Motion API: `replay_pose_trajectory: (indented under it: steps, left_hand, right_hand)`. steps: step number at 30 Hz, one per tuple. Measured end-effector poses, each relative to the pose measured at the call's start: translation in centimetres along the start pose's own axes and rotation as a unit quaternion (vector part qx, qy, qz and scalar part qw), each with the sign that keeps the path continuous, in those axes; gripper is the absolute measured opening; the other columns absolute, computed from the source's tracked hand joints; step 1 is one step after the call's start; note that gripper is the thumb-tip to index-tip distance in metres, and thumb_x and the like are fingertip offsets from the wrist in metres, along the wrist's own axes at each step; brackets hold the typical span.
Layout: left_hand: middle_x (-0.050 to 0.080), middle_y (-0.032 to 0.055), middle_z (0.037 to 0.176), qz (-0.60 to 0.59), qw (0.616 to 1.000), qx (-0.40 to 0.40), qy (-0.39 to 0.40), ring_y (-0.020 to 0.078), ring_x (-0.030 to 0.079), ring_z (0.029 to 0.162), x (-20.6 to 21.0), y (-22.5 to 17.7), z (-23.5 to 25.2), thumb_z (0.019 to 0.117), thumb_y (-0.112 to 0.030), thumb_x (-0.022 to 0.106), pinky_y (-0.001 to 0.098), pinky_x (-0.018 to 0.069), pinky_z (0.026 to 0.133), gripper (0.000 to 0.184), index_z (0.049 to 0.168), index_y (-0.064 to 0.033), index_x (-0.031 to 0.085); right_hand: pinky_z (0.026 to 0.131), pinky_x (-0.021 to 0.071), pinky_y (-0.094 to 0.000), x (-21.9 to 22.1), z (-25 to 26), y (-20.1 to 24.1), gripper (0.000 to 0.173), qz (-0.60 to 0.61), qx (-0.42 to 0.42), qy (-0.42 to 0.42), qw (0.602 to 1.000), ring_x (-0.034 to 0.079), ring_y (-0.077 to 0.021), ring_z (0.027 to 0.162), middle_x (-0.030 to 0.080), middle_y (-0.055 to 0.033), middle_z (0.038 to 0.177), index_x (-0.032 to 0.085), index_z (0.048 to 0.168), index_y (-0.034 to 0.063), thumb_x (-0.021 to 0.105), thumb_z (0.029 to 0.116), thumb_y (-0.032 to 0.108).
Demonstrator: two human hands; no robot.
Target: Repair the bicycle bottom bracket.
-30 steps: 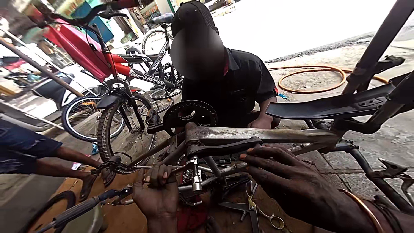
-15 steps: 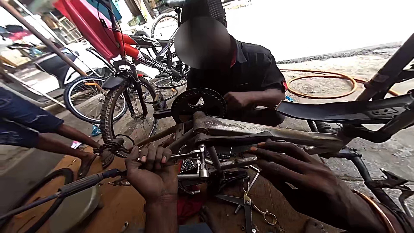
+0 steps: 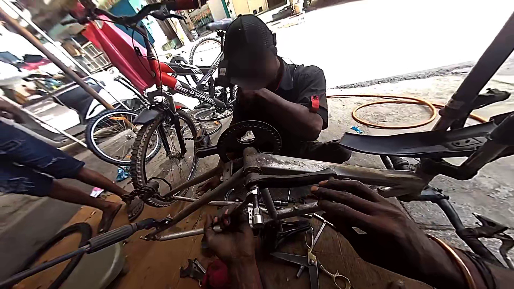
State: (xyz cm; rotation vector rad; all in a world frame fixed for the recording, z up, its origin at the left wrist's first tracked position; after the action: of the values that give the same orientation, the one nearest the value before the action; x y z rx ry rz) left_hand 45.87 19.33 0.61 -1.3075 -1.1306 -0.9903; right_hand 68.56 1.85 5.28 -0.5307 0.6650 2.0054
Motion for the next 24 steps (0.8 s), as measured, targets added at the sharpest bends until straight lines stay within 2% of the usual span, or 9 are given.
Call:
replay_pose_trajectory:
  steps: [2,4,6,8,10,12,16,22,24]
  left_hand:
    - [0.049,-0.0001,0.053,-0.021,0.996,-0.007,0.085,0.0140,0.057,0.052,0.7,-0.8,0.8,0.1057,-0.033,0.039,0.0285,0.0547,0.061,0.052,0.062,-0.0095,0.053]
    - [0.054,0.0013,0.057,-0.043,0.990,-0.016,0.133,0.0163,0.062,0.058,0.2,-0.9,1.1,0.1046,-0.037,0.041,0.0311,0.0575,0.066,0.051,0.065,-0.0083,0.056]
    - [0.049,-0.0005,0.054,-0.063,0.985,-0.018,0.162,0.0143,0.057,0.053,0.5,-0.8,1.6,0.1062,-0.049,0.035,0.0292,0.0536,0.060,0.062,0.063,-0.0091,0.054]
    - [0.044,-0.0018,0.049,-0.068,0.988,-0.022,0.136,0.0119,0.050,0.044,1.0,-1.1,1.8,0.1084,-0.051,0.028,0.0257,0.0472,0.050,0.068,0.059,-0.0090,0.050]
    - [0.039,-0.0021,0.046,-0.070,0.992,-0.036,0.103,0.0100,0.045,0.039,1.4,-1.2,1.8,0.1097,-0.037,0.028,0.0234,0.0432,0.045,0.062,0.057,-0.0091,0.047]
    - [0.037,-0.0029,0.045,-0.075,0.991,-0.042,0.100,0.0091,0.043,0.038,1.6,-1.2,1.9,0.1078,-0.028,0.027,0.0227,0.0416,0.043,0.056,0.058,-0.0102,0.045]
    - [0.038,-0.0023,0.044,-0.071,0.989,-0.053,0.115,0.0089,0.044,0.038,1.6,-1.2,2.3,0.1068,-0.023,0.026,0.0216,0.0422,0.043,0.055,0.057,-0.0089,0.045]
    - [0.038,-0.0024,0.044,-0.039,0.989,-0.040,0.134,0.0089,0.043,0.037,2.4,-1.9,2.7,0.1076,-0.026,0.025,0.0217,0.0415,0.043,0.056,0.058,-0.0085,0.045]
    - [0.035,-0.0042,0.044,0.034,0.988,-0.020,0.151,0.0076,0.041,0.038,4.7,-2.7,2.4,0.1081,-0.028,0.025,0.0216,0.0409,0.043,0.056,0.058,-0.0121,0.043]
  right_hand:
    - [0.108,0.0511,-0.0396,0.1,-0.2,-0.1,0.022,-0.002,0.002,0.000,1.000,0.058,-0.0218,0.131,0.068,-0.0008,0.134,0.074,0.113,0.0154,0.057,0.0982,0.015]
    - [0.109,0.0497,-0.0408,0.1,-0.4,-0.3,0.024,-0.005,0.001,-0.004,1.000,0.058,-0.0227,0.132,0.068,-0.0006,0.134,0.074,0.114,0.0164,0.056,0.0985,0.014]
    - [0.114,0.0467,-0.0440,0.3,-0.5,-0.6,0.025,-0.013,-0.004,-0.005,1.000,0.056,-0.0236,0.135,0.067,-0.0008,0.136,0.071,0.117,0.0177,0.054,0.0994,0.013]
    - [0.117,0.0445,-0.0468,0.6,-0.6,-0.5,0.026,-0.015,-0.010,-0.002,1.000,0.055,-0.0242,0.137,0.066,-0.0020,0.137,0.071,0.117,0.0170,0.053,0.0996,0.013]
    - [0.118,0.0441,-0.0473,0.6,-0.7,-0.5,0.027,-0.027,-0.022,0.002,0.999,0.056,-0.0247,0.137,0.066,-0.0036,0.138,0.070,0.119,0.0155,0.051,0.1003,0.012]
    - [0.117,0.0449,-0.0472,0.5,-0.6,-0.4,0.028,-0.036,-0.031,0.009,0.999,0.056,-0.0251,0.136,0.067,-0.0046,0.137,0.070,0.119,0.0144,0.051,0.0998,0.011]
    - [0.118,0.0440,-0.0470,0.4,-0.7,-0.2,0.027,-0.028,-0.027,0.022,0.999,0.056,-0.0253,0.137,0.066,-0.0056,0.138,0.070,0.120,0.0127,0.051,0.1000,0.011]
    - [0.118,0.0447,-0.0468,0.5,-0.8,-0.1,0.026,-0.018,-0.036,0.013,0.999,0.058,-0.0254,0.135,0.067,-0.0068,0.137,0.070,0.119,0.0104,0.052,0.0998,0.009]
    - [0.118,0.0444,-0.0462,0.4,-0.7,-0.1,0.026,-0.016,-0.034,0.010,0.999,0.058,-0.0248,0.135,0.067,-0.0067,0.137,0.070,0.119,0.0106,0.053,0.0994,0.009]
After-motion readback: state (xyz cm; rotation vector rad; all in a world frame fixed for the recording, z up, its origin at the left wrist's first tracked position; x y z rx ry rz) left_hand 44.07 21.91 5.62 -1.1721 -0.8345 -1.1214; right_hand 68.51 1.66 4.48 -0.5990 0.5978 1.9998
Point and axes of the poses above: each hand's wrist, its own z-axis towards the middle knuckle, its own x-axis out of the palm, y = z × x, the point moved 4 cm from there along z, towards the middle knuckle
